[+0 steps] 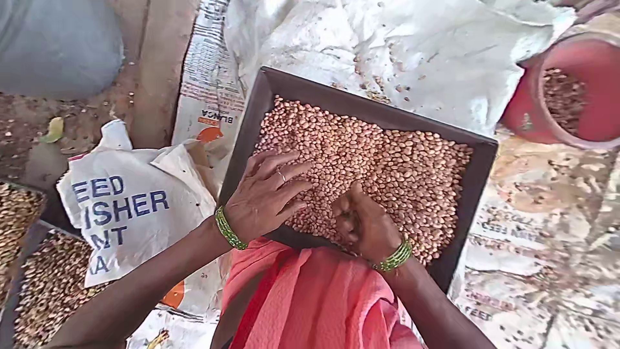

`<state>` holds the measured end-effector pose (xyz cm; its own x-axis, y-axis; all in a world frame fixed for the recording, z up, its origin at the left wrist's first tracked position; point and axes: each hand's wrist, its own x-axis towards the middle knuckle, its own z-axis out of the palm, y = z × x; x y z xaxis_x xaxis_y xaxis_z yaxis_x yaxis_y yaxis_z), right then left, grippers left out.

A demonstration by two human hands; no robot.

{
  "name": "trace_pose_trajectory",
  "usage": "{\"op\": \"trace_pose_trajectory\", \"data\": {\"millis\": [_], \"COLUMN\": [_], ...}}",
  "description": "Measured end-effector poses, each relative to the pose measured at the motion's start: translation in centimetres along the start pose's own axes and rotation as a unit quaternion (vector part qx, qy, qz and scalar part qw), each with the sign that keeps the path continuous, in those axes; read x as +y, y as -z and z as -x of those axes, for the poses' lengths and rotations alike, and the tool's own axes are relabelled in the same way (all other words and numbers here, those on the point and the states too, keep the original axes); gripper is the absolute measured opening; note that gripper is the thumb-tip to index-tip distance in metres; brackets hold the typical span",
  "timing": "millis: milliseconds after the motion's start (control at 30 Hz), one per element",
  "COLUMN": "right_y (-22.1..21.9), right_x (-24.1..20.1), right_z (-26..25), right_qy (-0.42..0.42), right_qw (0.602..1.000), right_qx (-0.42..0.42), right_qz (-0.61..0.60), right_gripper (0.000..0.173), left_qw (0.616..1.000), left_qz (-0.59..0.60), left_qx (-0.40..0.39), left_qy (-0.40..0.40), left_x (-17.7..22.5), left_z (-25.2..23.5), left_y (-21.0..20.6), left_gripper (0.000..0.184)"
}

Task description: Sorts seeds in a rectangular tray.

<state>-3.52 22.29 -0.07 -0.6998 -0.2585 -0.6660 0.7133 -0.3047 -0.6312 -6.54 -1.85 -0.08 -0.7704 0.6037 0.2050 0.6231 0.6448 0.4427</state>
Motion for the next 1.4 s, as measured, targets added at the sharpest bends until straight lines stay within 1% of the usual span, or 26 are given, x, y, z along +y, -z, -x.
{"op": "trace_pose_trajectory", "data": {"millis": [100, 200, 233, 300, 333, 367, 433, 467, 533, 600, 667, 700, 833, 867, 900, 933, 1000, 1033, 1067, 1100, 1133, 1167, 1233, 1333, 1367, 1400], "right_y": [3.4, 6.0, 6.4, 6.8, 7.0, 7.3, 7.2, 6.7, 5.2, 4.1, 3.3, 2.9, 2.3, 2.4, 2.6, 3.1, 5.1, 6.3, 6.9, 7.4, 7.9, 8.2, 7.8, 5.4, 4.6, 4.0], "right_x": [-1.8, -3.0, -3.3, -3.3, -3.1, -3.0, -3.2, -3.5, -4.0, -4.5, -4.4, -4.4, -4.7, -4.7, -4.9, -5.2, -6.3, -6.4, -6.8, -7.3, -7.7, -7.7, -7.5, -5.9, -4.7, -3.2], "right_z": [1.4, 2.9, 3.2, 3.4, 3.1, 2.5, 1.3, 0.5, -1.0, -2.3, -3.3, -3.7, -4.2, -4.3, -4.3, -4.1, -3.2, -2.7, -1.9, -1.1, -0.5, -0.2, 0.2, 0.4, 0.2, 0.1], "right_qy": [0.082, 0.157, 0.170, 0.193, 0.213, 0.236, 0.264, 0.273, 0.257, 0.205, 0.155, 0.126, 0.062, 0.059, 0.061, 0.079, 0.163, 0.201, 0.197, 0.179, 0.167, 0.164, 0.161, 0.172, 0.198, 0.235], "right_qw": [0.996, 0.987, 0.984, 0.976, 0.959, 0.922, 0.790, 0.728, 0.636, 0.571, 0.548, 0.544, 0.547, 0.554, 0.577, 0.624, 0.761, 0.843, 0.922, 0.960, 0.971, 0.972, 0.974, 0.964, 0.944, 0.901], "right_qx": [0.045, 0.045, 0.047, 0.069, 0.099, 0.133, 0.165, 0.162, 0.154, 0.136, 0.118, 0.113, 0.119, 0.122, 0.123, 0.116, 0.069, 0.035, -0.010, -0.063, -0.114, -0.140, -0.127, -0.070, -0.064, -0.068], "right_qz": [0.000, 0.001, 0.008, 0.076, 0.157, 0.278, 0.528, 0.608, 0.711, 0.783, 0.814, 0.822, 0.826, 0.821, 0.806, 0.769, 0.625, 0.498, 0.334, 0.205, 0.128, 0.093, 0.095, 0.189, 0.257, 0.358], "right_gripper": [0.055, 0.058, 0.058, 0.056, 0.053, 0.051, 0.043, 0.038, 0.032, 0.031, 0.031, 0.030, 0.030, 0.030, 0.030, 0.032, 0.027, 0.019, 0.016, 0.024, 0.033, 0.040, 0.050, 0.050, 0.046, 0.040], "left_qw": [0.992, 0.952, 0.936, 0.924, 0.927, 0.933, 0.952, 0.962, 0.983, 0.996, 1.000, 1.000, 0.999, 0.998, 0.997, 0.997, 0.995, 0.994, 0.994, 0.993, 0.991, 0.988, 0.979, 0.955, 0.951, 0.951], "left_qz": [0.055, 0.106, 0.115, 0.085, 0.059, 0.037, -0.002, -0.023, -0.043, -0.033, -0.014, -0.006, 0.017, 0.024, 0.032, 0.036, 0.051, 0.054, 0.060, 0.066, 0.074, 0.080, 0.086, 0.066, 0.056, 0.052], "left_qx": [-0.064, -0.187, -0.232, -0.276, -0.272, -0.249, -0.190, -0.167, -0.106, -0.054, -0.015, -0.005, -0.005, -0.017, -0.031, -0.045, -0.068, -0.080, -0.086, -0.094, -0.111, -0.130, -0.174, -0.248, -0.256, -0.252], "left_qy": [-0.091, -0.219, -0.240, -0.249, -0.253, -0.259, -0.241, -0.215, -0.141, -0.058, -0.006, 0.012, 0.046, 0.052, 0.056, 0.056, 0.048, 0.046, 0.041, 0.031, 0.017, -0.005, -0.064, -0.149, -0.166, -0.171], "left_x": [1.8, 4.0, 4.2, 2.7, 1.4, -0.2, -3.3, -4.6, -6.0, -6.0, -5.7, -5.5, -4.7, -4.4, -4.2, -3.9, -3.2, -2.8, -2.6, -2.4, -2.3, -2.2, -1.6, -0.5, -0.9, -1.6], "left_z": [-1.5, -3.1, -3.4, -3.3, -2.9, -2.3, -1.6, -1.6, -2.3, -3.0, -3.0, -2.8, -1.8, -1.6, -1.4, -1.2, -1.0, -1.0, -1.3, -1.8, -2.5, -3.5, -5.9, -8.6, -8.8, -8.7], "left_y": [-4.1, -7.5, -7.7, -7.5, -7.2, -6.8, -5.0, -3.7, -0.8, 1.9, 3.9, 4.5, 4.4, 3.9, 3.3, 2.6, 1.4, 1.0, 0.6, 0.3, 0.1, -0.3, -1.8, -5.1, -5.9, -6.3], "left_gripper": [0.024, 0.023, 0.026, 0.025, 0.024, 0.022, 0.018, 0.019, 0.024, 0.026, 0.026, 0.026, 0.026, 0.026, 0.026, 0.027, 0.027, 0.027, 0.027, 0.027, 0.027, 0.026, 0.026, 0.032, 0.032, 0.029]}}
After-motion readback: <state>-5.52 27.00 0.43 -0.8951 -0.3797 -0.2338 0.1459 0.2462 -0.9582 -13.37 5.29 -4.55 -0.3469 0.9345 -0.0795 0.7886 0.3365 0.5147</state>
